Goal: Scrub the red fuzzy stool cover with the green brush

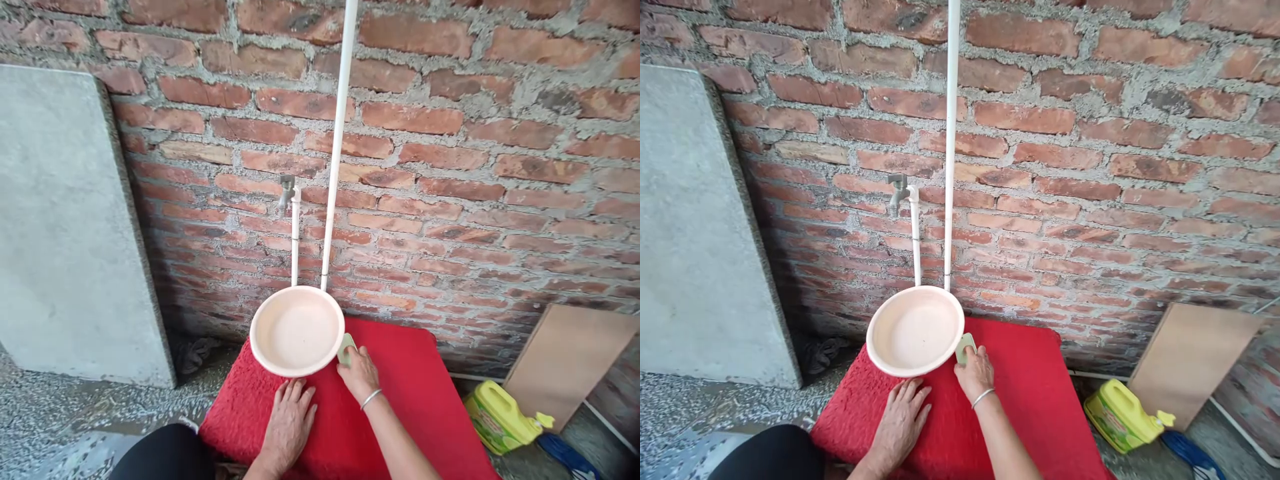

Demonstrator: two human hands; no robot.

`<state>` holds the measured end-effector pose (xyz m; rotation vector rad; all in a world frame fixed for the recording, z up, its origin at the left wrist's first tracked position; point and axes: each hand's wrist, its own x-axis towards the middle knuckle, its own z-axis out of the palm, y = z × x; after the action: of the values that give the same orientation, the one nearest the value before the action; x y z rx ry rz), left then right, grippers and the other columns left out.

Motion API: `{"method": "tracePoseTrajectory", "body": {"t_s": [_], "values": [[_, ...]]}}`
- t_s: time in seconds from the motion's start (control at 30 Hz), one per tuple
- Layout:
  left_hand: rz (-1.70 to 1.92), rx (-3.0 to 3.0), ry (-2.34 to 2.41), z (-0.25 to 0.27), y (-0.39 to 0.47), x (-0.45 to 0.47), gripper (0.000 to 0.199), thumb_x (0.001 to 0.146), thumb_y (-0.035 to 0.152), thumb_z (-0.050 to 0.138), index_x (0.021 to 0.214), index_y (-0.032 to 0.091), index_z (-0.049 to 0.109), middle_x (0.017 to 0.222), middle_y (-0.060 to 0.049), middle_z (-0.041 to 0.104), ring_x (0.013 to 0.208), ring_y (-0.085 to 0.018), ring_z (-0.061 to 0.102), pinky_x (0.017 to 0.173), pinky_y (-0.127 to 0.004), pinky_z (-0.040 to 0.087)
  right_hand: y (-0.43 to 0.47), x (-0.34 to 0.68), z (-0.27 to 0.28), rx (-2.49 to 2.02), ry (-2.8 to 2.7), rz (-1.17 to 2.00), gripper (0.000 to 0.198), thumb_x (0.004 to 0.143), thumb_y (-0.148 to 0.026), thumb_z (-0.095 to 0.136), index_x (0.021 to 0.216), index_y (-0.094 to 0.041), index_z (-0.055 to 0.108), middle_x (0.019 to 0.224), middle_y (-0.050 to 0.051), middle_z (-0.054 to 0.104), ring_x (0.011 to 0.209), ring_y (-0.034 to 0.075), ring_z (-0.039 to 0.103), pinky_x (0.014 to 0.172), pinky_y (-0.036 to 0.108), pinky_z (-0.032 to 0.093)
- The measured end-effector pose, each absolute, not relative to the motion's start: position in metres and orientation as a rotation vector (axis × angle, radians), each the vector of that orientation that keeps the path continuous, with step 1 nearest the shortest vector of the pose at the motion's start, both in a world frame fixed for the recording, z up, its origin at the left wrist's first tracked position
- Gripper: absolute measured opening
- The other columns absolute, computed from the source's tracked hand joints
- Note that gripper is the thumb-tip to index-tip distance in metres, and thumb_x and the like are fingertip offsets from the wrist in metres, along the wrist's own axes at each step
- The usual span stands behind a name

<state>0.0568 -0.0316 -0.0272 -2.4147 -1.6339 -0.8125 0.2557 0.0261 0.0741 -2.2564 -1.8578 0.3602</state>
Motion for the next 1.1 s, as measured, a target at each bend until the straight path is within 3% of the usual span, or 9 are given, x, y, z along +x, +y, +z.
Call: {"method": "tracePoseTrajectory", "body": {"t_s": [0.23, 0.4, 0.6, 0.7, 0.9, 1.1], "values": [[-0.789, -2.457, -1.655, -0.021, -0.033, 0.059, 0.029, 0.088, 0.021, 0.056, 0.115, 0.029, 0.065, 0.122, -0.004, 0.064, 0.118, -0.024, 0.055, 0.106, -0.044, 0.037, 0.028, 0.317, 0.083, -2.487, -1.726, 0.294, 0.047, 0.088, -0.037, 0.052, 0.131, -0.02, 0.056, 0.11, 0.013, 0.058, 0.1, 0.026, 0.064, 0.082, 0.034, 0.047], [-0.829, -2.416, -1.635, -0.022, -0.033, 0.058, 0.03, 0.086, 0.019, 0.056, 0.112, 0.029, 0.066, 0.117, -0.003, 0.066, 0.114, -0.023, 0.057, 0.104, -0.043, 0.038, 0.048, 0.29, 0.074, -2.403, -1.742, 0.376, 0.043, 0.087, -0.046, 0.054, 0.127, -0.029, 0.059, 0.11, 0.006, 0.059, 0.1, 0.021, 0.064, 0.077, 0.028, 0.047], [-0.833, -2.379, -1.549, -0.021, -0.033, 0.056, 0.03, 0.087, 0.018, 0.055, 0.113, 0.028, 0.065, 0.114, -0.002, 0.067, 0.11, -0.022, 0.059, 0.101, -0.042, 0.039, 0.067, 0.297, 0.065, -2.336, -1.795, 0.413, 0.044, 0.08, -0.042, 0.064, 0.123, -0.035, 0.063, 0.113, 0.001, 0.06, 0.101, 0.018, 0.063, 0.081, 0.024, 0.045], [-0.829, -2.358, -1.547, -0.019, -0.034, 0.058, 0.029, 0.086, 0.018, 0.056, 0.112, 0.028, 0.065, 0.112, -0.003, 0.067, 0.108, -0.023, 0.06, 0.1, -0.043, 0.039, 0.058, 0.359, 0.078, -2.475, -1.722, 0.376, 0.049, 0.083, -0.041, 0.061, 0.13, -0.031, 0.06, 0.114, 0.006, 0.06, 0.101, 0.021, 0.064, 0.083, 0.028, 0.046], [-0.851, -2.311, -1.54, -0.02, -0.035, 0.06, 0.03, 0.084, 0.018, 0.056, 0.111, 0.028, 0.064, 0.11, -0.003, 0.068, 0.106, -0.024, 0.061, 0.101, -0.043, 0.038, 0.047, 0.443, 0.11, -2.784, -1.462, 0.228, 0.056, 0.089, -0.037, 0.046, 0.137, -0.008, 0.054, 0.11, 0.023, 0.061, 0.103, 0.033, 0.066, 0.087, 0.041, 0.047], [-0.822, -2.321, -1.447, -0.029, -0.031, 0.052, 0.029, 0.085, 0.023, 0.056, 0.112, 0.029, 0.063, 0.108, -0.002, 0.069, 0.102, -0.023, 0.063, 0.096, -0.041, 0.04, 0.085, 0.348, 0.088, -2.442, -1.793, 0.296, 0.047, 0.088, -0.043, 0.052, 0.131, -0.027, 0.059, 0.115, 0.009, 0.062, 0.103, 0.021, 0.064, 0.086, 0.028, 0.045]]}}
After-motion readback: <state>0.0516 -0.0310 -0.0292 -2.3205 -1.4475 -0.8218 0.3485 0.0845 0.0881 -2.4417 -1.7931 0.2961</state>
